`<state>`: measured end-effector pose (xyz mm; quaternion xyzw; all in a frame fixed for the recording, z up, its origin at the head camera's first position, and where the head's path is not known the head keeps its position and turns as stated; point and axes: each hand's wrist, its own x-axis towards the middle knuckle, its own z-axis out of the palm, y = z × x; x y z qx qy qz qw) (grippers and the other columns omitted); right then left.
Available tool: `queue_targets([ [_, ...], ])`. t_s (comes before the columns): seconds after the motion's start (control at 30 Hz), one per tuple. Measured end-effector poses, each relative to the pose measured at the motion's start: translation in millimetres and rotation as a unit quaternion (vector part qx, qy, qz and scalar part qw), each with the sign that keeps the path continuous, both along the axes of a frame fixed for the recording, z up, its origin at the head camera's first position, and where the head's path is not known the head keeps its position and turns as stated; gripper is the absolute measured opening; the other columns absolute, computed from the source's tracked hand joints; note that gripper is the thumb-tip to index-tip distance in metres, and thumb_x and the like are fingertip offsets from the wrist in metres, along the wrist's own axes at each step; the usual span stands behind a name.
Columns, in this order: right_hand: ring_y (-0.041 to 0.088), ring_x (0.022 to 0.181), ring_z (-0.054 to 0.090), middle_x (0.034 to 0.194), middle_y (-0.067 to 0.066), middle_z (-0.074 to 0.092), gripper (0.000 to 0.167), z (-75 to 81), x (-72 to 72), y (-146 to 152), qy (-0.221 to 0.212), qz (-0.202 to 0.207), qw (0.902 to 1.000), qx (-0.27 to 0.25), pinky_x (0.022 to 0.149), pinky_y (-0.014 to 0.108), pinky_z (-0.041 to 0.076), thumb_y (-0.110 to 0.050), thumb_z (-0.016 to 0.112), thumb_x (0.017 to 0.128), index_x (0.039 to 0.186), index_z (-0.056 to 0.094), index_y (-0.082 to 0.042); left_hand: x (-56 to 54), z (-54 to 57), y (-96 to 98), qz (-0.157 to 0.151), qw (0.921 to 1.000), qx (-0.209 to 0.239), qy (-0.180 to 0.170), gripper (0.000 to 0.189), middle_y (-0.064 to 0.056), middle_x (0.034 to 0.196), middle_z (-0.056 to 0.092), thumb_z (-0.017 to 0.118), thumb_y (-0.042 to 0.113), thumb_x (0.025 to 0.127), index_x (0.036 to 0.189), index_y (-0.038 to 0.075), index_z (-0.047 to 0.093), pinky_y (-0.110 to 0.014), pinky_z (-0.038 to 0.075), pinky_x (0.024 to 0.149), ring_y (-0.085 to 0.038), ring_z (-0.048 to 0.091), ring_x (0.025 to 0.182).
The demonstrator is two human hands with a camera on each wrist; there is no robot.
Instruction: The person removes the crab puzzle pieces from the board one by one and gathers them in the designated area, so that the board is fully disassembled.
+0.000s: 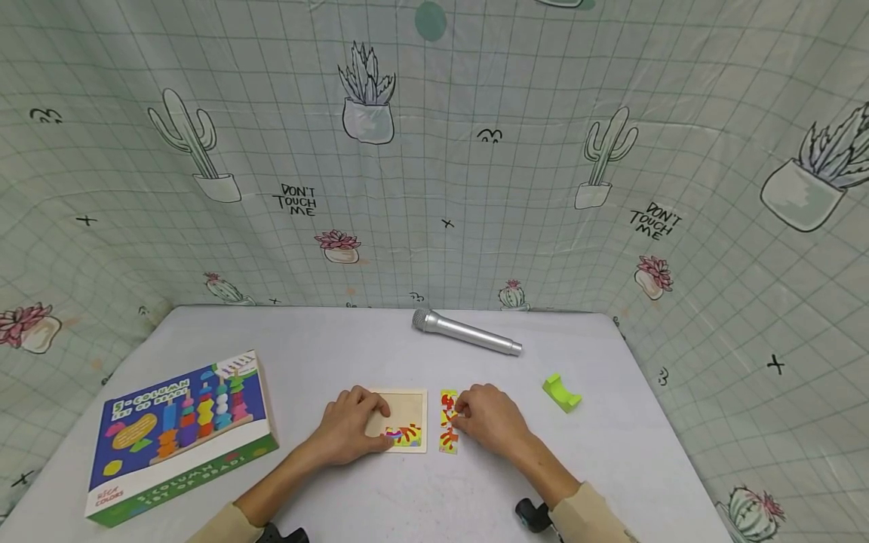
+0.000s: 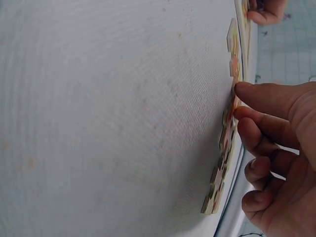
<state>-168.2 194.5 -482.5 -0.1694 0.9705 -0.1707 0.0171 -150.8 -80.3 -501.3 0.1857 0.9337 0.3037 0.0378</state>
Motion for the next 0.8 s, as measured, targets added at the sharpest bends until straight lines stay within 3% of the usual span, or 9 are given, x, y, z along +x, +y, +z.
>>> queue_targets([
  [0.23,0.009,0.07,0.044,0.069,-0.01,0.049,0.011,0.7,-0.9,0.8,-0.006,0.008,0.9998,-0.014,0.063,0.026,0.037,-0.022,0.081,0.083,0.085,0.073,-0.015,-0.2,-0.9,0.4,0.0,1.0,-0.002,0.005,0.035,-0.001,0.104,0.048,0.082,0.035,0.076,0.1,0.021,0.061,-0.047,0.033,0.083,-0.022,0.043,0.097],
  [0.4,0.008,0.069,0.045,0.069,-0.01,0.049,0.02,1.1,-0.1,2.9,-0.02,0.01,0.9995,-0.022,0.062,0.026,0.037,-0.03,0.084,0.081,0.09,0.071,-0.017,0.3,-1.0,0.7,-0.001,1.0,0.001,0.008,0.035,-0.002,0.104,0.048,0.082,0.034,0.075,0.1,0.02,0.061,-0.046,0.032,0.082,-0.022,0.043,0.097],
  [0.6,0.006,0.074,0.045,0.076,-0.013,0.051,0.031,1.4,3.6,6.9,-0.016,0.079,0.9968,-0.004,0.066,0.025,0.037,-0.044,0.087,0.074,0.089,0.068,-0.024,-1.1,-2.2,0.4,0.0,1.0,-0.003,0.008,0.035,-0.002,0.104,0.048,0.082,0.035,0.076,0.1,0.02,0.061,-0.046,0.032,0.082,-0.022,0.043,0.097],
  [0.8,0.006,0.077,0.045,0.081,-0.012,0.052,0.024,3.1,4.9,6.2,-0.029,0.114,0.993,-0.006,0.067,0.025,0.039,-0.037,0.086,0.077,0.087,0.07,-0.024,-0.7,-2.5,1.1,0.002,1.0,-0.004,0.005,0.035,-0.002,0.105,0.048,0.083,0.035,0.076,0.099,0.021,0.062,-0.045,0.032,0.082,-0.023,0.043,0.097],
])
